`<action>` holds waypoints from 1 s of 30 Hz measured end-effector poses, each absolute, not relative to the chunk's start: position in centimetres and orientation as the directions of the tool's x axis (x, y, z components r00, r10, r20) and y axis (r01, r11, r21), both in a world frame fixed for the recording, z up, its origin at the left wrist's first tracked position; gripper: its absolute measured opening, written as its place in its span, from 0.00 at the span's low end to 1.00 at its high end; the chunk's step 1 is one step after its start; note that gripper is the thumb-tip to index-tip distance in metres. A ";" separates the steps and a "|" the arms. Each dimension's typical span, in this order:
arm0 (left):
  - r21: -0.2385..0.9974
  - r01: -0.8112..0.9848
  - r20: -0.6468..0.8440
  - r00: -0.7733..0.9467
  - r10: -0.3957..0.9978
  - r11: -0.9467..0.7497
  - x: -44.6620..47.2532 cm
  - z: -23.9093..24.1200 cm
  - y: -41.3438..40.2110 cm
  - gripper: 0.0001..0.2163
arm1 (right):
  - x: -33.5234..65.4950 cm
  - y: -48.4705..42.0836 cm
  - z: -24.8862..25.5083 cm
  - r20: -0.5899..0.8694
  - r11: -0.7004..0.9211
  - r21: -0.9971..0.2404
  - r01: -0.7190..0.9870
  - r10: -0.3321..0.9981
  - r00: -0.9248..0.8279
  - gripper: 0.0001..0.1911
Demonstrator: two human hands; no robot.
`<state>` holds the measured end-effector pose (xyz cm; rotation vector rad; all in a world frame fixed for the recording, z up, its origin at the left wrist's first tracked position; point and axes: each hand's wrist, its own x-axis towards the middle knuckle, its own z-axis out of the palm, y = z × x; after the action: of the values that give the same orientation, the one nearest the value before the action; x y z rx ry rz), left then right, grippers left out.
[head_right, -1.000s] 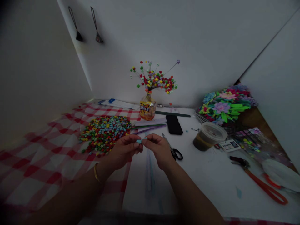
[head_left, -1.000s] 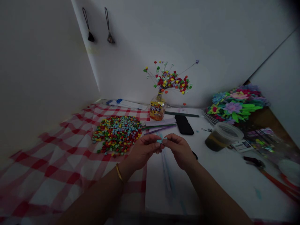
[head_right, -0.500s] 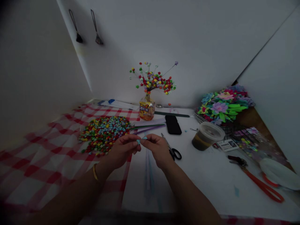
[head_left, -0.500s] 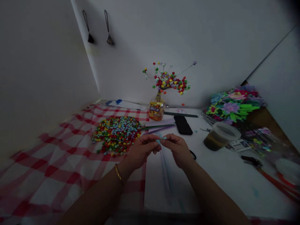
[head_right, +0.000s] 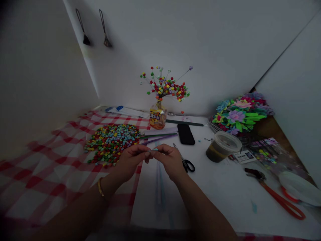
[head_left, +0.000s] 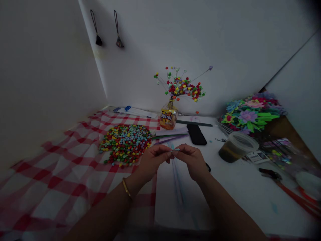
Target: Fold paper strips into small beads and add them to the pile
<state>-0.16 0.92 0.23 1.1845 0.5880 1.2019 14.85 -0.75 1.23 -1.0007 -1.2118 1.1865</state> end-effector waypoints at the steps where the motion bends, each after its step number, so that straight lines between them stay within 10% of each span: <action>1: 0.914 -0.400 0.214 0.330 0.919 -0.069 -0.2 0.2 0.9 0.04 | 14.8 -0.7 1.3 0.120 0.111 -0.977 -0.181 0.992 -0.041 0.02; 6: 0.912 -0.409 0.158 0.397 0.904 0.020 -0.3 0.1 0.9 0.04 | 14.7 -0.6 1.0 0.047 0.015 -0.945 -0.326 0.995 -0.091 0.01; 14: 0.959 -0.281 0.154 0.380 0.912 -0.045 -0.2 0.8 1.2 0.04 | 15.2 -1.0 1.7 0.316 0.284 -0.909 0.307 0.947 0.059 0.05; 21: 0.967 -0.037 0.246 0.406 0.880 -0.253 -0.6 2.0 1.7 0.03 | 15.1 -0.7 1.3 0.115 0.110 -0.971 -0.213 0.993 -0.010 0.02; 30: 0.963 -0.145 0.266 0.411 0.872 -0.226 0.5 1.2 2.8 0.01 | 15.4 -0.3 1.3 0.191 0.201 -0.976 -0.079 0.974 0.119 0.04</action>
<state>0.47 2.82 1.19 1.4975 0.6786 1.0889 15.44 -0.30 1.29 -1.0500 -1.1502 1.0260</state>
